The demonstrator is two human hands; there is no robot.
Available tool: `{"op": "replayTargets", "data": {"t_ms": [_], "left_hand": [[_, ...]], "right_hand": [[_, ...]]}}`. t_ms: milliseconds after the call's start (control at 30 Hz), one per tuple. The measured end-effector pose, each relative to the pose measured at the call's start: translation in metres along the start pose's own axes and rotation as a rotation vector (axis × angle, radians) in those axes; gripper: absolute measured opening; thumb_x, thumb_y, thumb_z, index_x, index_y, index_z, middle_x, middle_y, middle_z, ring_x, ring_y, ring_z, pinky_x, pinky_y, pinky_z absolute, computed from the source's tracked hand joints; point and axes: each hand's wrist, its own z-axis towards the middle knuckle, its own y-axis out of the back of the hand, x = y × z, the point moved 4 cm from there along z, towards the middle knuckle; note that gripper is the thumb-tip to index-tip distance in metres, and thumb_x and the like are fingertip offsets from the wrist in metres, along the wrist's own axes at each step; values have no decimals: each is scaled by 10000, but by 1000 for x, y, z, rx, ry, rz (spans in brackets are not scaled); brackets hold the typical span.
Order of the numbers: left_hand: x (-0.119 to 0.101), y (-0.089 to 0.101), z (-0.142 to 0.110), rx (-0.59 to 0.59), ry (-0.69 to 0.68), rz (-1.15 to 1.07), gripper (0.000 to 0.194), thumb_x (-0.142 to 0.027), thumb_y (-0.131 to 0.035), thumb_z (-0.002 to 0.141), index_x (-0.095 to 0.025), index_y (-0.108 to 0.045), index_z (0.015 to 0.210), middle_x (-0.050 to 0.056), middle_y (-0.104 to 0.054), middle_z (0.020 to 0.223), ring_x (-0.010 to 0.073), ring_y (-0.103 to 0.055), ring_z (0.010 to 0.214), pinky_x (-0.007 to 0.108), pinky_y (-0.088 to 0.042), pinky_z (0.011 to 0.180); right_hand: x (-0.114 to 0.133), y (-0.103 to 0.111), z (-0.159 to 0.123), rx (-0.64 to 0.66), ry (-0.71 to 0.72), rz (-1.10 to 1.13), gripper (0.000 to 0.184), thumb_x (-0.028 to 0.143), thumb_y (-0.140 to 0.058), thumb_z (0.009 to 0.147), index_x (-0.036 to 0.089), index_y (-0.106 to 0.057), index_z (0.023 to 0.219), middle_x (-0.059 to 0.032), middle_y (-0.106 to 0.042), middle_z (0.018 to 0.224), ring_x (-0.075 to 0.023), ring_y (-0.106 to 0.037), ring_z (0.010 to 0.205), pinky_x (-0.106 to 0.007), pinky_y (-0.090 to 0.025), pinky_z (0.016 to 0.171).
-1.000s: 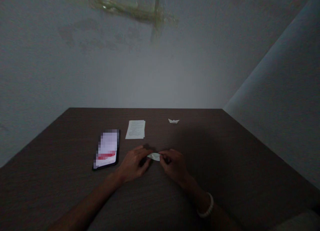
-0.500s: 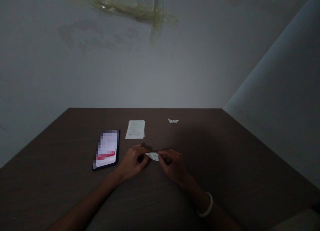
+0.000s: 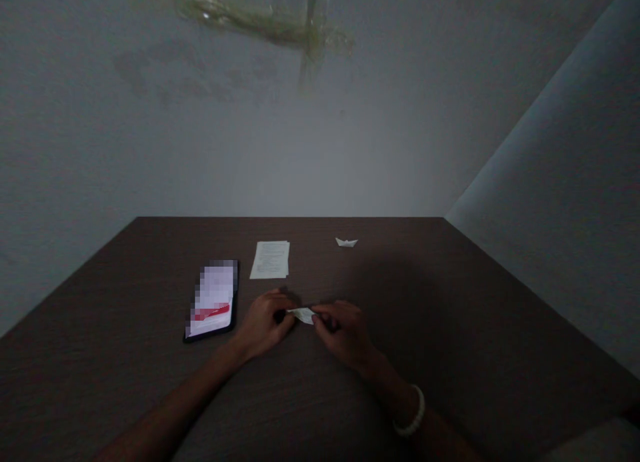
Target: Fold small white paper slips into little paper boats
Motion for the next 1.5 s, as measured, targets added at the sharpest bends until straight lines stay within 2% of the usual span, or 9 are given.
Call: {"op": "replayTargets", "data": {"t_ms": [167, 333, 567, 767, 1033, 1133, 1233, 1333, 1500], "left_hand": [[2, -1, 0, -5, 36, 62, 262, -207, -442, 822, -160, -624, 639, 35, -624, 639, 186, -552, 682, 322, -393, 721], [1, -1, 2, -25, 50, 71, 286, -227, -446, 851, -161, -581, 607, 25, -591, 610, 169, -531, 655, 300, -384, 693], [3, -1, 1, -85, 94, 137, 299, -248, -472, 839, -174, -484, 550, 18, -528, 575, 166, -509, 620, 280, -370, 614], [3, -1, -2, -109, 41, 223, 304, -251, -443, 871, -178, -496, 581, 25, -519, 599, 176, -513, 631, 292, -388, 618], [1, -2, -2, -107, 43, 240, 256, -235, -470, 837, -181, -506, 590, 21, -538, 595, 180, -516, 636, 297, -398, 633], [1, -1, -3, -126, 66, 225, 160, -257, -505, 829, -169, -560, 708, 36, -579, 690, 191, -534, 678, 301, -414, 639], [-3, -2, -3, -116, -25, 184, 166, -265, -490, 875, -157, -612, 844, 60, -617, 802, 200, -558, 765, 312, -434, 697], [-6, -2, -3, -98, -114, 179, 225, -244, -453, 918, -164, -639, 818, 56, -623, 774, 192, -550, 762, 317, -425, 720], [-7, -1, -4, -110, -115, 186, 258, -238, -456, 922, -160, -638, 756, 56, -609, 726, 186, -533, 716, 314, -406, 675]], "right_hand": [[3, -1, -1, 3, 33, 16, 121, 195, -620, 822, 204, -697, 915, 26, -608, 594, -110, -503, 510, -246, -400, 587], [4, 1, 1, -4, 49, 19, 109, 203, -616, 833, 203, -697, 906, 22, -613, 605, -110, -512, 523, -242, -403, 586], [-3, -2, -1, 33, -52, -2, 153, 208, -625, 823, 223, -692, 960, 12, -647, 673, -123, -549, 582, -248, -441, 623], [-4, -1, 0, 54, -113, 16, 167, 206, -641, 799, 217, -696, 956, -7, -680, 740, -136, -576, 616, -258, -472, 663], [-2, -1, 2, 63, -88, 5, 142, 164, -606, 803, 206, -701, 898, -20, -686, 735, -145, -599, 640, -262, -478, 696], [-4, -2, 1, 54, -100, 2, 160, 155, -609, 790, 207, -703, 908, -17, -686, 729, -143, -591, 629, -259, -475, 680], [-4, -2, 0, 47, -101, 2, 178, 150, -612, 778, 208, -706, 917, -14, -680, 713, -139, -575, 609, -255, -468, 655], [-4, -1, -1, 41, -108, 11, 167, 169, -612, 788, 216, -705, 919, -6, -665, 689, -133, -555, 584, -249, -456, 627], [-3, 0, -1, 70, -110, 33, 195, 176, -624, 777, 214, -695, 954, -3, -661, 706, -136, -554, 592, -253, -455, 621]]}}
